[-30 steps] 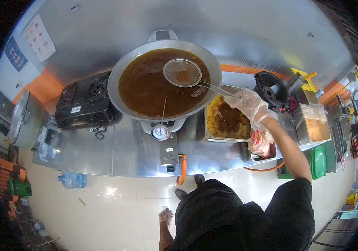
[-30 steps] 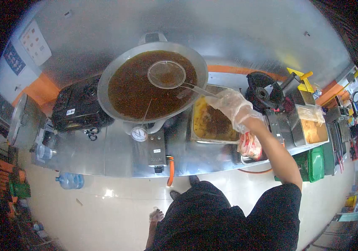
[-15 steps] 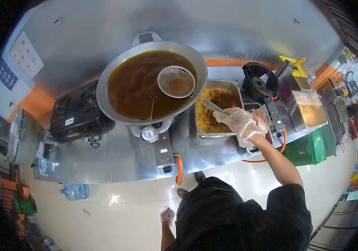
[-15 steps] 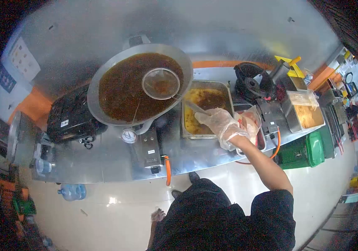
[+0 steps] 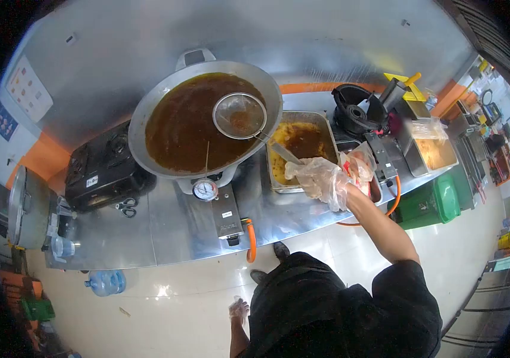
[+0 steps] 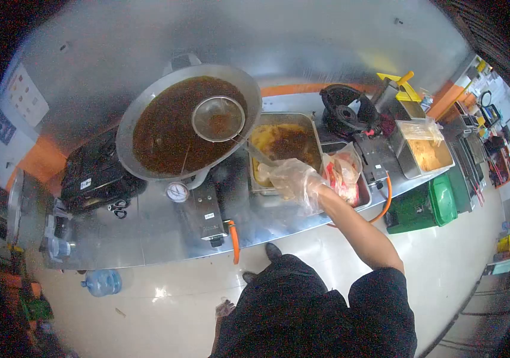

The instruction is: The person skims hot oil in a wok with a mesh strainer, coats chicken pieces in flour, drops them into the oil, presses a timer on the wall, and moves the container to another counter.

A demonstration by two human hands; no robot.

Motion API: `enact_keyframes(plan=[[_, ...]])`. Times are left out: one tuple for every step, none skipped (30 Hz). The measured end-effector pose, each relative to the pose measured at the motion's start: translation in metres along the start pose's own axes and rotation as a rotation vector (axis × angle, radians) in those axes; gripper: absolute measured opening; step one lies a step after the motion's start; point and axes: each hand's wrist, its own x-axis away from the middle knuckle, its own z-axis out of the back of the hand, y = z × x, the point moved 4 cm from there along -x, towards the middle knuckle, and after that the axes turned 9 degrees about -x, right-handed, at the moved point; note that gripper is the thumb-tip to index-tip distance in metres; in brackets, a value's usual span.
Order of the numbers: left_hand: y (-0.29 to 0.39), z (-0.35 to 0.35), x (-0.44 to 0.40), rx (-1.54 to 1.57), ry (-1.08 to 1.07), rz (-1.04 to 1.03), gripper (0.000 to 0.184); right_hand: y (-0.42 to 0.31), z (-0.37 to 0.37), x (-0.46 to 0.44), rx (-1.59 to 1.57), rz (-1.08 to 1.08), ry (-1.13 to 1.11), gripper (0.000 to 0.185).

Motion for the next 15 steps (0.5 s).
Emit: enact_keyframes(plan=[[-0.001, 0.001, -0.001, 0.004, -0.007, 0.004, 0.013, -0.007, -0.016, 0.012, 0.137, 0.055, 0.06, 0.022], [-0.001, 0.004, -0.002, 0.007, -0.014, 0.009, 0.014, -0.015, -0.032, 0.025, 0.277, 0.101, 0.127, 0.025], [0.0, 0.006, -0.004, 0.011, -0.023, 0.014, 0.015, -0.015, -0.02, 0.027, 0.482, 0.252, 0.126, 0.024], [0.001, 0.009, -0.006, -0.014, -0.003, 0.002, 0.015, -0.012, 0.003, 0.029, 0.69, 0.401, 0.123, 0.024], [0.003, 0.01, -0.006, -0.036, 0.018, -0.009, 0.016, -0.024, -0.004, 0.042, 0.76, 0.443, 0.143, 0.023], [0.002, 0.009, -0.004, -0.056, 0.039, -0.019, 0.017, -0.035, -0.01, 0.055, 0.832, 0.484, 0.166, 0.022], [-0.003, 0.016, -0.009, -0.119, 0.115, -0.018, 0.018, -0.047, -0.017, 0.067, 0.902, 0.524, 0.193, 0.022], [-0.006, 0.017, -0.016, -0.007, 0.018, 0.005, 0.018, -0.05, -0.017, 0.079, 0.752, 0.435, 0.281, 0.022], [-0.015, 0.03, -0.032, 0.104, -0.079, 0.026, 0.018, -0.047, -0.011, 0.086, 0.385, 0.306, 0.344, 0.022], [-0.014, 0.03, -0.033, 0.159, -0.159, 0.047, 0.018, -0.042, -0.006, 0.094, 0.0, 0.222, 0.448, 0.021], [-0.013, 0.029, -0.035, 0.214, -0.239, 0.067, 0.017, -0.041, 0.002, 0.096, 0.093, 0.232, 0.539, 0.019], [-0.011, 0.022, -0.034, 0.269, -0.32, 0.087, 0.017, -0.036, 0.013, 0.094, 0.187, 0.242, 0.63, 0.018], [-0.012, 0.022, -0.034, 0.185, -0.206, 0.083, 0.017, -0.026, 0.03, 0.092, 0.231, 0.258, 0.652, 0.02], [-0.009, 0.016, -0.028, 0.099, -0.093, 0.079, 0.018, -0.016, 0.047, 0.09, 0.275, 0.273, 0.676, 0.022], [-0.005, 0.014, -0.023, 0.012, 0.019, 0.073, 0.018, -0.006, 0.07, 0.085, 0.587, 0.385, 0.76, 0.025]])
